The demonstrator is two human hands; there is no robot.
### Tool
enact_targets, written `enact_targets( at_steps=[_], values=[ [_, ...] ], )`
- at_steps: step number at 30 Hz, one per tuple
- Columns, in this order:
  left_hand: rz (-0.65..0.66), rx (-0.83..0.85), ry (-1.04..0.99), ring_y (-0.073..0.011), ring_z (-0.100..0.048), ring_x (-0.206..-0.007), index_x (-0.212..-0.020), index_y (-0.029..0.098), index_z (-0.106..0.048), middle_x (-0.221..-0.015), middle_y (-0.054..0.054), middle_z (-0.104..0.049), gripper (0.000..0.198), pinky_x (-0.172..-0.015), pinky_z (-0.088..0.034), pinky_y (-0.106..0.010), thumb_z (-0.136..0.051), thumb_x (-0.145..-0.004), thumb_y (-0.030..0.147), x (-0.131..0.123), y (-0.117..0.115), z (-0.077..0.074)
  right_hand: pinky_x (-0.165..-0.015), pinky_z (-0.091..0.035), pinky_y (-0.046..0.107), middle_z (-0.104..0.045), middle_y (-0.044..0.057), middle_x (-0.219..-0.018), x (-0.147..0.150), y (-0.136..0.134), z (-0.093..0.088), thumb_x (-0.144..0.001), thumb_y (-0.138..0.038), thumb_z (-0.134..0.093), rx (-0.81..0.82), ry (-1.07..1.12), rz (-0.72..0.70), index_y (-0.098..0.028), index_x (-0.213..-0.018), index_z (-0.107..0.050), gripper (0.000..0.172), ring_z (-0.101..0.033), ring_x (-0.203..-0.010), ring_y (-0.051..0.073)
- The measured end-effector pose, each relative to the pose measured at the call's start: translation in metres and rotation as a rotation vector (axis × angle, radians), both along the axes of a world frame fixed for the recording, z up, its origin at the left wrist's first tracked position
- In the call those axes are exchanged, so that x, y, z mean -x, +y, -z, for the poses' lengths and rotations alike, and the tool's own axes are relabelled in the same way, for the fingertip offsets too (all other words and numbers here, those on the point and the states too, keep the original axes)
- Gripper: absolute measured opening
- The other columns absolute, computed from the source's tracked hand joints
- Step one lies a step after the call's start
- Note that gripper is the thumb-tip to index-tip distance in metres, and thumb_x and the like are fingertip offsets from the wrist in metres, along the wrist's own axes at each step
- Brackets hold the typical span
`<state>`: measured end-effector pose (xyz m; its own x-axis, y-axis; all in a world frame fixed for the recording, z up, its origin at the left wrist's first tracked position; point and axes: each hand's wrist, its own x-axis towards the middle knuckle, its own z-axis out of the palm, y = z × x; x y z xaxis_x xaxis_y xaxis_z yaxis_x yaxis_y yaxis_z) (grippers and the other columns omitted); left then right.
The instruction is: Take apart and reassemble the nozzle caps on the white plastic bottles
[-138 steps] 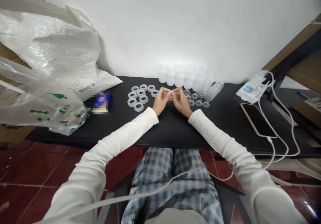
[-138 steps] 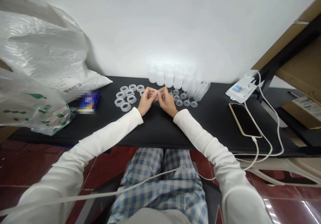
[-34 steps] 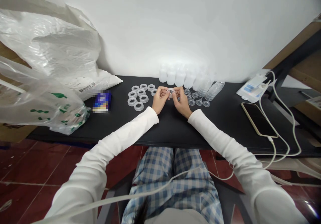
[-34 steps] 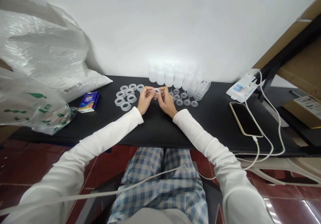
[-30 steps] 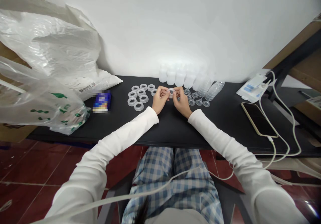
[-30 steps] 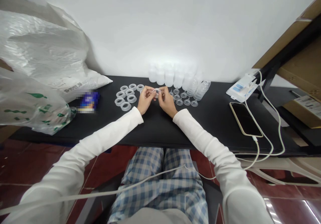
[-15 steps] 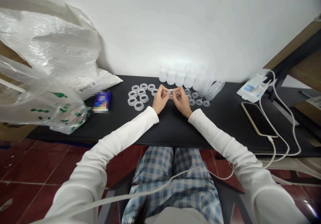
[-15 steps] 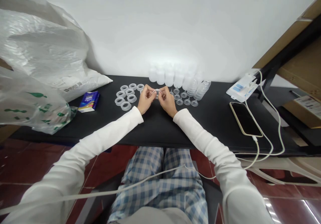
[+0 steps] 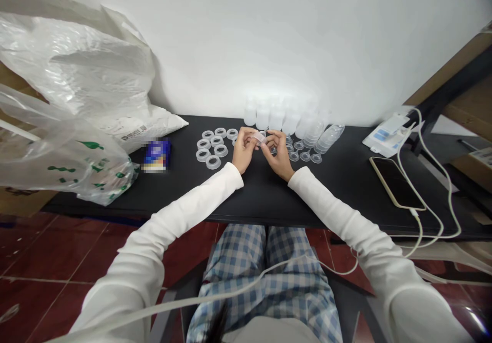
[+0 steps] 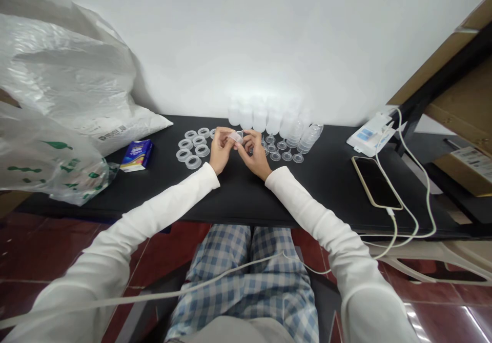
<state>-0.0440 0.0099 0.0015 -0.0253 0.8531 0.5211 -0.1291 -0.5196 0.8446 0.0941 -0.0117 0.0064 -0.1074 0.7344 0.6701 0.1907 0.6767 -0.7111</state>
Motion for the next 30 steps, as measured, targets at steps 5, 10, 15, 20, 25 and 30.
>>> enact_targets(
  at_steps=[5, 10, 15, 20, 25, 30],
  values=[
    [0.053, -0.045, -0.053, -0.011, -0.064, -0.075, -0.098, 0.023, -0.063, -0.097, -0.003, -0.067, 0.044, -0.068, -0.055, -0.024, -0.074, -0.08, 0.061, 0.001, 0.002, -0.002, -0.066, -0.048, 0.03, -0.057, 0.0, -0.093, 0.001, 0.002, 0.004, -0.098, -0.06, -0.05, 0.065, 0.115, -0.054, -0.029, -0.122, -0.035, 0.042, -0.059, -0.073, 0.013],
    [0.139, 0.005, -0.087, -0.0116, -0.065, -0.076, -0.101, 0.024, -0.065, -0.097, -0.002, -0.068, 0.039, -0.071, -0.056, -0.025, -0.077, -0.08, 0.055, 0.001, 0.003, 0.001, -0.062, -0.046, 0.028, -0.053, -0.002, -0.093, 0.0, 0.008, 0.006, -0.089, -0.066, -0.061, 0.136, 0.197, -0.03, -0.03, -0.118, -0.04, 0.051, -0.053, -0.067, 0.01],
    [0.169, 0.026, -0.071, -0.0189, -0.069, -0.103, -0.104, 0.025, -0.066, -0.11, -0.003, -0.071, 0.037, -0.091, -0.056, -0.032, -0.081, -0.078, 0.045, 0.004, 0.006, 0.004, -0.058, -0.041, 0.027, -0.052, -0.001, -0.096, 0.0, 0.002, -0.002, -0.086, -0.064, -0.065, 0.156, 0.157, -0.082, -0.027, -0.107, -0.052, 0.045, -0.046, -0.062, 0.008],
    [0.21, 0.001, 0.014, -0.0204, -0.069, -0.11, -0.109, 0.024, -0.067, -0.116, -0.005, -0.071, 0.031, -0.1, -0.055, -0.036, -0.077, -0.082, 0.036, 0.007, 0.004, -0.001, -0.058, -0.039, 0.027, -0.052, -0.003, -0.087, 0.0, -0.006, -0.007, -0.087, -0.055, -0.069, 0.105, 0.112, 0.018, -0.025, -0.102, -0.053, 0.038, -0.042, -0.06, 0.008],
    [-0.033, -0.002, 0.241, -0.0201, -0.066, -0.114, -0.125, 0.023, -0.057, -0.129, -0.011, -0.064, 0.038, -0.102, -0.054, -0.039, -0.062, -0.088, 0.021, 0.01, 0.018, 0.003, -0.061, -0.04, 0.029, -0.042, -0.007, -0.072, 0.0, -0.007, -0.005, -0.089, -0.049, -0.066, 0.029, 0.053, 0.141, -0.025, -0.1, -0.047, 0.033, -0.043, -0.059, 0.01],
    [-0.395, 0.101, 0.278, -0.0282, -0.049, -0.139, -0.134, 0.021, -0.043, -0.146, -0.018, -0.045, 0.062, -0.117, -0.042, -0.049, -0.063, -0.077, 0.006, 0.009, 0.074, 0.004, -0.064, -0.043, 0.031, -0.046, -0.003, -0.081, 0.001, -0.006, -0.002, -0.091, -0.043, -0.062, -0.029, 0.059, 0.223, -0.027, -0.1, -0.044, 0.026, -0.044, -0.065, 0.012]
  ],
)
